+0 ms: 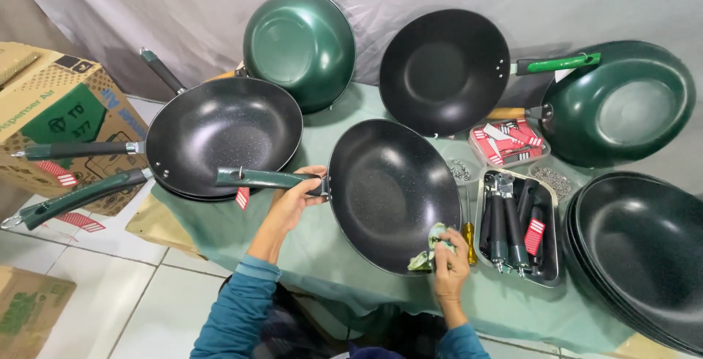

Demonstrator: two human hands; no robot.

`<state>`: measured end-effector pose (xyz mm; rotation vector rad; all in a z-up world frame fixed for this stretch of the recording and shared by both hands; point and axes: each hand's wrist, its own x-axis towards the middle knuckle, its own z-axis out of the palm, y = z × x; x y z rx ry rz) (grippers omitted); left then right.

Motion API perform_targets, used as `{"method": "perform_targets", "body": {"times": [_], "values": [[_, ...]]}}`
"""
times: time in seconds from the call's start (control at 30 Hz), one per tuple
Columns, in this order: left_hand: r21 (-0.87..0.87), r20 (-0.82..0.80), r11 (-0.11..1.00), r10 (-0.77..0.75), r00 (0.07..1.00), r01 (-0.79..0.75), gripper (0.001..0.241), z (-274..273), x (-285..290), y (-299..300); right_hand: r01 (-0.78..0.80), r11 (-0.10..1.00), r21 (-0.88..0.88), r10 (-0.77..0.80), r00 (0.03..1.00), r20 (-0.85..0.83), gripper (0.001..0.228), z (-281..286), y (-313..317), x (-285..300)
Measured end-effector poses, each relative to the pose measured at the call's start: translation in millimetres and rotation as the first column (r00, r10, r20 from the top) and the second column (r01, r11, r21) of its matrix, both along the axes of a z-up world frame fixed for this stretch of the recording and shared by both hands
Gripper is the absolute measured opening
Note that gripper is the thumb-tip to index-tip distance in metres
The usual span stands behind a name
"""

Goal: Cleaning woks with a cloth and then assembling handles onto them using a tool.

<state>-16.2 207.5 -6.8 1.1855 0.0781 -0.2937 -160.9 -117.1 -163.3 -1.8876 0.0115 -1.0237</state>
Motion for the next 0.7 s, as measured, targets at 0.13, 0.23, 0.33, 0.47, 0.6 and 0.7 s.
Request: {"method": "perform_targets", "body": {"times": [0.13,0.23,0.33,0.47,0.6,0.7], "values": [[0.017,0.022,0.999,-0.049,0.999,0.049,0.041,38.4,2.8,-6.9,0.003,0.992,-0.126,0.001,0.999,0.033,0.030,-5.7,19.3,-3.1],[0.064,0.019,0.998,-0.003,1.000,0.002,0.042,63.5,5.1,-23.3,0.001,0.994,-0.108,-0.004,1.000,-0.031,0.031,-3.7,33.3,-7.8],[0.092,0.086,0.985,0.137,0.987,-0.145,0.029,57.4,20.5,-43.9,-0.043,0.992,-0.119,0.031,0.994,-0.105,0.030,-5.5,45.9,-9.6],[0.071,0.310,0.937,0.306,0.900,-0.343,0.034,56.5,32.4,-75.2,-0.100,0.983,-0.155,0.062,0.971,-0.230,0.032,-18.8,59.0,-10.9],[-0.044,0.428,0.906,0.397,0.812,-0.420,0.029,62.0,42.9,-107.2,-0.124,0.977,0.174,0.191,0.873,-0.449,0.038,6.8,69.8,-14.8],[-0.058,0.464,0.922,0.364,0.807,-0.383,0.025,62.7,49.7,-119.2,0.095,0.833,0.545,0.251,0.813,-0.525,0.043,19.5,56.8,1.9]]}}
